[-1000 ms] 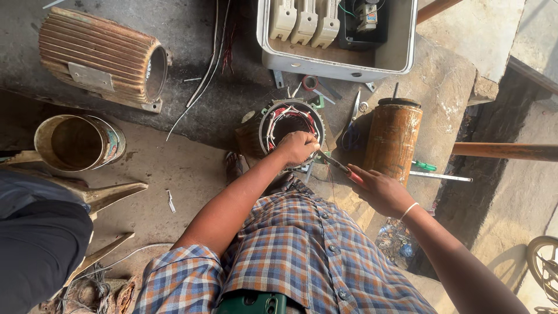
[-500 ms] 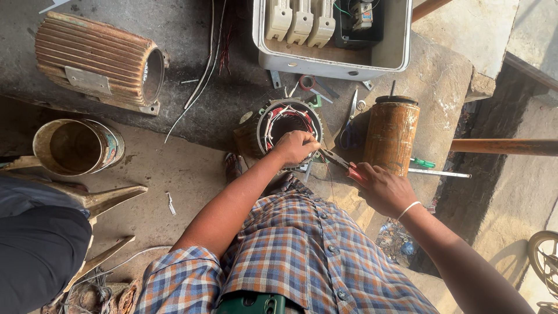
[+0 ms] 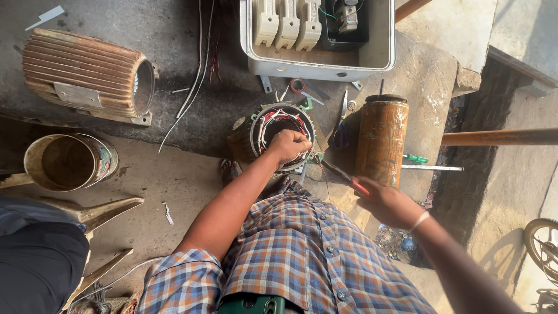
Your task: The person sits at an outdoor workbench rewinding an electric motor stator, threading and pressing copper wire coils into the stator slots by hand. They use pliers to cut and bend wire ends and occasionally pick up scissors and other hand tools while arranging the windings inside the motor housing.
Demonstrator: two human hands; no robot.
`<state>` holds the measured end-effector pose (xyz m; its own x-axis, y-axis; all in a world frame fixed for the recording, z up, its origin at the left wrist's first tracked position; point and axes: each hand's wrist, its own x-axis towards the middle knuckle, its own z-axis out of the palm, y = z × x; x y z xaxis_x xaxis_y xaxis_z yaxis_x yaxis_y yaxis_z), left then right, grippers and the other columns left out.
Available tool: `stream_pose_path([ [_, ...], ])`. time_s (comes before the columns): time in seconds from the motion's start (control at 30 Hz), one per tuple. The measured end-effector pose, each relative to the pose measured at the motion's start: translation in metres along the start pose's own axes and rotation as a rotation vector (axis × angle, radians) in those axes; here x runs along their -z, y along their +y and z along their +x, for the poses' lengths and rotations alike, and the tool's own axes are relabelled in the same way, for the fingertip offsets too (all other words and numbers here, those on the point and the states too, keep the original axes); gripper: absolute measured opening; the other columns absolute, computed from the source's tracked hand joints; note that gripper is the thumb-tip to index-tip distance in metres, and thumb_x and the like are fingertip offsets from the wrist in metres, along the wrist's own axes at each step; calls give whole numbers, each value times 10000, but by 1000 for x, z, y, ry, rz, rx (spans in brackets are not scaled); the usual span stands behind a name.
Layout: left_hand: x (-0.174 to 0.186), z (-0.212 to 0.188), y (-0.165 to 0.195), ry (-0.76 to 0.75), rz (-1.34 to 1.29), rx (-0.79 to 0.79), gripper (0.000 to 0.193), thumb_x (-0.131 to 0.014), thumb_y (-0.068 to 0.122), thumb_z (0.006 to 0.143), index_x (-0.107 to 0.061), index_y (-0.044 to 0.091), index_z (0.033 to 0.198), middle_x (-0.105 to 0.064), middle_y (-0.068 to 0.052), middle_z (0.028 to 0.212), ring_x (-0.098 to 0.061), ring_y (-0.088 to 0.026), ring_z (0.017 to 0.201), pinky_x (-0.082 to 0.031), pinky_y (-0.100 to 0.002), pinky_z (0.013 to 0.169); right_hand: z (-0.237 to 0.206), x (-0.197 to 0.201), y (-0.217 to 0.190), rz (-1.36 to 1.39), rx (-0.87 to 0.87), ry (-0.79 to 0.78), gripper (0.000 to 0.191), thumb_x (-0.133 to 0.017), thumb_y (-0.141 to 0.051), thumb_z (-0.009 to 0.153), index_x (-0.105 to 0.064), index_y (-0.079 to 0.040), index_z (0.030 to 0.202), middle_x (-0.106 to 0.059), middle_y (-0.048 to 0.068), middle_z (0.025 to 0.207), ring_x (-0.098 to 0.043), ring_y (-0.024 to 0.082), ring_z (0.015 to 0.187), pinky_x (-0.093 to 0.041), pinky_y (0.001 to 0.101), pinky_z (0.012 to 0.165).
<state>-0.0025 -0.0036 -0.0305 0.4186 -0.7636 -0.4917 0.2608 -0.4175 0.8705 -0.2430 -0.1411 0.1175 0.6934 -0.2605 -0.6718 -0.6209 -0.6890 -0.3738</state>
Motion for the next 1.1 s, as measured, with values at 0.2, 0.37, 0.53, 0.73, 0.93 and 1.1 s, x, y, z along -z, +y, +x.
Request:
stream_pose_path([
  [0.2,-3,2,-4,-8,66,9,249,-798,307,812,-818,81,915,-782,-38,822,-720,-114,771,-556,-298,746,-6,-30,-14,-572,54,737,708,-749,-156,793,-537,-265,1459,-587,128,1279,-492,322,1233,-518,484,1024],
  [0.37,-3,4,-5,-6,104,33,254,-800,318,814,-816,90,925,-778,-53,845,-717,-125,785,-555,-304,757,5,-37,-17,-541,62,778,755,-792,-167,740,-560,-260,1453,-583,106,1222,-477,298,1176,-507,462,960],
  [0.53,-4,1,-3,-8,85,49,240,-784,315,828,-812,89,902,-783,-56,848,-715,-123,787,-557,-306,757,11,-45,-16,-523,26,741,676,-753,-168,768,-594,-298,1412,-652,20,1149,-579,271,1033,-548,428,828],
  [0.73,-6,-2,-1,-13,109,54,239,-784,299,822,-811,83,918,-775,-66,846,-700,-138,774,-557,-316,737,29,-25,-5,-51,-135,165,454,-694,-364,937,-618,-301,1381,-703,81,929,-681,216,797,-557,383,658],
  [0.93,-3,4,-6,-12,68,-73,221,-817,265,807,-826,65,902,-760,-28,886,-697,-95,787,-550,-299,743,18,-2,10,529,-298,-276,550,-592,-322,924,-506,-202,1454,-727,160,1018,-695,256,816,-582,455,742],
  [1.1,1,3,-8,-56,-11,22,227,-801,263,828,-813,54,914,-769,-66,819,-669,-104,738,-547,-312,707,-3,-32,13,-529,114,651,636,-719,-166,837,-529,-221,1441,-628,147,1258,-549,376,1131,-521,485,980],
])
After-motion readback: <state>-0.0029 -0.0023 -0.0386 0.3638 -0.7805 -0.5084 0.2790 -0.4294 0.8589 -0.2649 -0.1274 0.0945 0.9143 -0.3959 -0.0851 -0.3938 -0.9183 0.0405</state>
